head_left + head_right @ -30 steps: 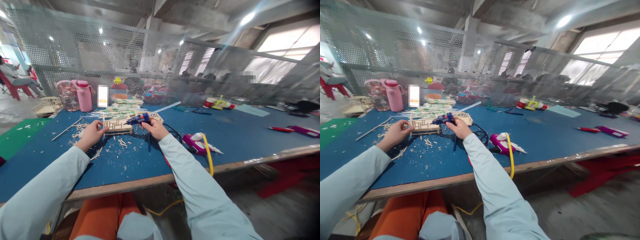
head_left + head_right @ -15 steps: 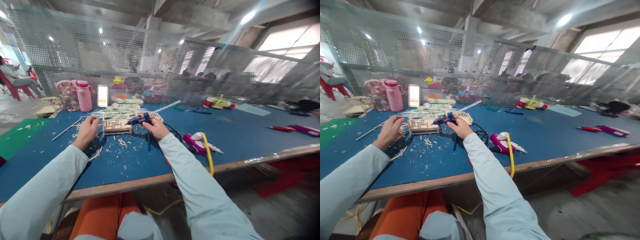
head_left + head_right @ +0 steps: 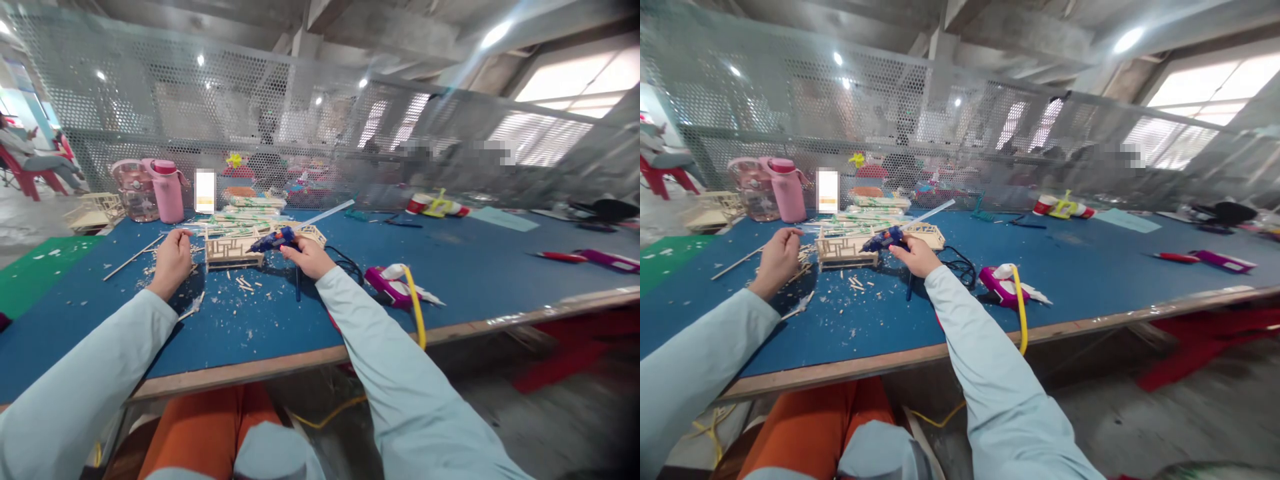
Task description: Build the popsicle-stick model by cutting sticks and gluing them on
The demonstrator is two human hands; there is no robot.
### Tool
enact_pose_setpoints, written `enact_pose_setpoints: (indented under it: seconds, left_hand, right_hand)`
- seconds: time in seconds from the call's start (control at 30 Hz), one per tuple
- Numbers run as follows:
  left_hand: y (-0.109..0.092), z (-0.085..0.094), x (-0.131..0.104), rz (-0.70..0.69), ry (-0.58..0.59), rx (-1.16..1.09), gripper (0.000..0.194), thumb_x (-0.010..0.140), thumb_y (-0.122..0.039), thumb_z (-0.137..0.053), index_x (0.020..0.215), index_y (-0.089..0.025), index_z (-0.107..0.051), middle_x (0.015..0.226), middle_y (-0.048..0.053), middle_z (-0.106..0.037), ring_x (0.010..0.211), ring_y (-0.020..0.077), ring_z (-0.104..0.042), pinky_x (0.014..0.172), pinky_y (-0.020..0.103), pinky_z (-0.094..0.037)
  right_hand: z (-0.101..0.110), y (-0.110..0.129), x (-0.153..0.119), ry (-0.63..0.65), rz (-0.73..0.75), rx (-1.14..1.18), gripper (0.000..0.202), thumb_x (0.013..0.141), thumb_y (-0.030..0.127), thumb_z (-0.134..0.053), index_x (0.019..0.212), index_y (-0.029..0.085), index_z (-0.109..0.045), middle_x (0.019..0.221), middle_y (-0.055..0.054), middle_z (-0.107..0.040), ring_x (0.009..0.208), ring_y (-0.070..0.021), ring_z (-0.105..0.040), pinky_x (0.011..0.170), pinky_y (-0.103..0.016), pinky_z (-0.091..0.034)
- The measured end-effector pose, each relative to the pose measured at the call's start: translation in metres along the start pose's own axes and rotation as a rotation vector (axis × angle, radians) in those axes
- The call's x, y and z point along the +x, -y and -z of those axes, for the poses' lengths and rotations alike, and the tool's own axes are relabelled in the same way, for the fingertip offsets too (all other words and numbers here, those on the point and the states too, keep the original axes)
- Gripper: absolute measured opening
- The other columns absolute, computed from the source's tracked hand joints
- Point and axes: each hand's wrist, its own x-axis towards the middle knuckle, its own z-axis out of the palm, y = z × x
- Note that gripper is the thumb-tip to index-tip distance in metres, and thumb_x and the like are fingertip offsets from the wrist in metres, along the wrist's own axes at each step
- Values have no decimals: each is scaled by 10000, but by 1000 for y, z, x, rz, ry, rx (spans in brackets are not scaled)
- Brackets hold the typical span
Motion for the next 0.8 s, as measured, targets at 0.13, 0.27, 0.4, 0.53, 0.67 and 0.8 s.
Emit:
enact_pose_setpoints:
  seconds: [0.13, 0.27, 0.4, 0.53, 0.67, 0.8]
  left_hand:
    - [-2, 1, 0, -37, -5, -26, 253, 823, -288, -387, 922, -163, -584, 756, 33, -621, 665, 157, -536, 662, 259, -398]
    - [-1, 0, 0, -36, -5, -25, 252, 817, -291, -419, 960, -160, -580, 807, 42, -672, 661, 153, -555, 680, 262, -405]
    - [-2, 0, -1, -18, 2, -48, 299, 822, -312, -427, 1038, -152, -557, 849, 51, -695, 571, 133, -521, 599, 251, -391]
    - [-7, 2, -3, -4, -17, -66, 276, 832, -324, -417, 948, -153, -599, 843, 53, -699, 595, 133, -537, 616, 250, -408]
    - [-12, 5, -4, -80, -95, -22, 249, 811, -341, -470, 835, -161, -641, 848, 60, -686, 773, 172, -589, 754, 280, -434]
    - [-16, 7, -6, -211, -198, -8, 249, 806, -342, -493, 811, -165, -668, 834, 62, -678, 851, 189, -590, 810, 291, -436]
  right_hand:
    - [0, 0, 0, 4, 17, 2, 392, 812, 373, -489, 1073, 116, -629, 1059, -111, -662, 1001, -239, -585, 879, -365, -436]
    - [0, 1, 0, 1, 10, 1, 387, 812, 369, -492, 1084, 131, -628, 1103, -108, -654, 1040, -246, -580, 923, -385, -418]
    - [1, 2, 0, -5, 27, -15, 360, 799, 362, -504, 1058, 148, -637, 1112, -100, -652, 1068, -246, -566, 954, -393, -394]
    - [2, -1, -3, -52, 5, 57, 308, 775, 403, -535, 897, 146, -653, 908, -90, -688, 846, -213, -616, 816, -352, -460]
    - [8, -10, -2, -169, -119, 296, 387, 759, 518, -534, 896, 161, -597, 664, -19, -630, 437, -102, -457, 480, -257, -405]
    - [22, -27, 9, -439, -136, 227, 426, 839, 504, -411, 1078, 167, -516, 850, -60, -648, 550, -126, -533, 538, -262, -438]
